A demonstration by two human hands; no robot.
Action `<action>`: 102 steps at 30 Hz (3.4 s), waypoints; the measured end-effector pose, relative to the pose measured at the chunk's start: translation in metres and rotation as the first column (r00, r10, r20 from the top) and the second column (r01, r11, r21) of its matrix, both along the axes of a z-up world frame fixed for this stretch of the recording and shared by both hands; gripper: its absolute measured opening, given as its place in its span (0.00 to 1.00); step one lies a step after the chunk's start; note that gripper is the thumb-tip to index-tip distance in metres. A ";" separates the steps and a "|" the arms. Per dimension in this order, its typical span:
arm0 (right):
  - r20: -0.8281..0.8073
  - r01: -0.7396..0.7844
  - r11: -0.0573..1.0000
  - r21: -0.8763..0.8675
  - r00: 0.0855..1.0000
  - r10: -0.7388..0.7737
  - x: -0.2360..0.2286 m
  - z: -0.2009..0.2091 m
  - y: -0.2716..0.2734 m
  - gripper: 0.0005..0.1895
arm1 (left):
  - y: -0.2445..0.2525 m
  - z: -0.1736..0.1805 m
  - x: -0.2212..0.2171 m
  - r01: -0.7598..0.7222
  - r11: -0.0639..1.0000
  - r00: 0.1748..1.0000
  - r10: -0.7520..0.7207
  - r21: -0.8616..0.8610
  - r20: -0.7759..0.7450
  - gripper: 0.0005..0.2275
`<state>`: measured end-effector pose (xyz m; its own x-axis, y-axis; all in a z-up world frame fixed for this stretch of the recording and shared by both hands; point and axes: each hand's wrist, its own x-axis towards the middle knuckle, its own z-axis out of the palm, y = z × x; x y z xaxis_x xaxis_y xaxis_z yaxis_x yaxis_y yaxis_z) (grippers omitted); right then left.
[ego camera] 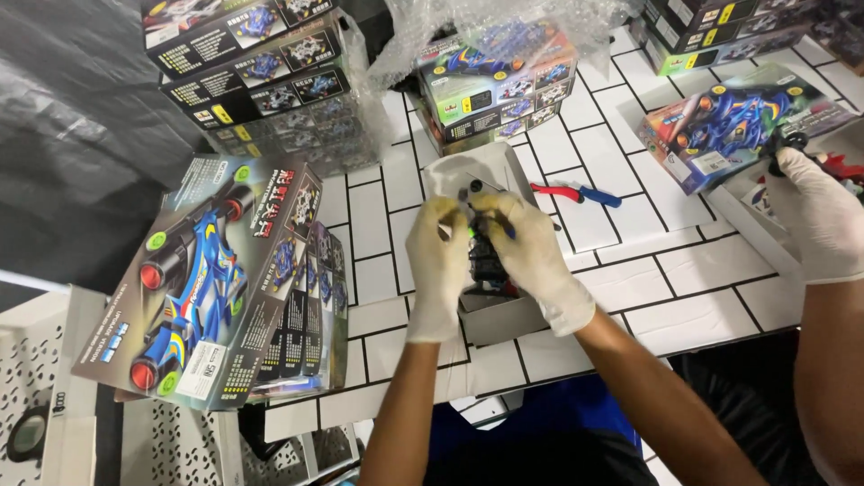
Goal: The person assembles a blue toy car by attaching wheels and a chassis to a body, then places it into a box. They repeat the process with a yellow toy car, attaching wheels and a chassis before placing it into a box.
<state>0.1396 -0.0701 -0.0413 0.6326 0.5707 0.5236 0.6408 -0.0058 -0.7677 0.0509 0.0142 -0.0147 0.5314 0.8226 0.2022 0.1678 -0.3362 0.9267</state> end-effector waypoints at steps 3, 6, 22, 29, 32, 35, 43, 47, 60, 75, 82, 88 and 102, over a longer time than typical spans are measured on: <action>-0.050 -0.041 0.999 -0.029 0.998 0.039 0.017 0.013 0.009 0.25 | 0.018 0.008 0.005 0.007 0.997 0.999 -0.003 0.083 -0.053 0.13; -0.002 0.001 0.997 -0.075 1.000 -0.001 0.041 0.001 0.010 0.21 | 0.027 -0.006 0.000 0.055 0.956 0.987 -0.009 0.289 -0.159 0.14; -0.273 -0.185 0.970 -0.155 0.952 0.138 0.049 0.032 -0.027 0.13 | 0.004 -0.032 -0.010 0.085 0.973 0.982 -0.119 0.216 0.146 0.29; -0.343 -0.188 0.982 0.003 0.923 0.177 0.042 0.053 -0.030 0.15 | -0.008 0.010 -0.020 0.277 0.936 0.958 -0.286 -0.219 -0.009 0.17; 0.185 -0.042 0.994 -0.100 0.981 0.060 0.044 0.045 -0.028 0.17 | -0.010 0.006 -0.018 0.228 0.919 0.973 -0.230 -0.322 0.033 0.15; 0.651 0.066 0.992 -0.106 0.759 0.019 0.041 0.036 -0.025 0.17 | -0.019 0.019 -0.022 0.201 0.900 0.980 -0.178 -0.387 0.093 0.15; 0.871 0.194 0.974 -0.121 0.492 0.011 0.034 0.016 -0.010 0.15 | -0.029 0.025 -0.028 0.226 0.914 0.974 -0.214 -0.336 0.072 0.17; 0.918 0.194 0.979 -0.068 0.396 -0.015 0.034 0.004 -0.004 0.04 | -0.031 0.034 -0.031 0.201 0.893 0.979 -0.178 -0.402 0.096 0.16; 0.856 0.197 0.960 -0.201 0.512 0.075 0.037 -0.015 -0.005 0.09 | -0.023 -0.003 -0.016 0.151 0.961 0.977 -0.181 -0.230 -0.111 0.17; 0.851 0.240 0.946 -0.218 0.522 0.063 0.045 -0.033 0.004 0.08 | -0.019 -0.014 -0.017 0.164 0.985 0.978 -0.169 -0.051 -0.122 0.19; 0.819 0.273 0.931 -0.241 0.572 0.044 0.037 -0.039 0.013 0.11 | -0.020 -0.025 -0.012 0.131 0.991 0.988 -0.130 0.015 -0.086 0.19; 0.678 0.068 0.968 -0.241 0.726 0.118 0.041 -0.034 0.018 0.12 | -0.017 -0.023 -0.015 0.117 0.992 0.991 -0.119 -0.039 -0.058 0.18; 0.626 -0.073 0.958 -0.277 0.742 0.238 0.048 -0.021 0.005 0.07 | -0.012 -0.031 -0.014 0.100 0.988 0.980 -0.117 -0.114 -0.160 0.19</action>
<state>0.1871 -0.0655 -0.0622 0.0789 0.7808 0.6197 0.9874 0.0244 -0.1563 0.0365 0.0024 -0.0458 0.6376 0.7701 0.0193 0.2898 -0.2630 0.9202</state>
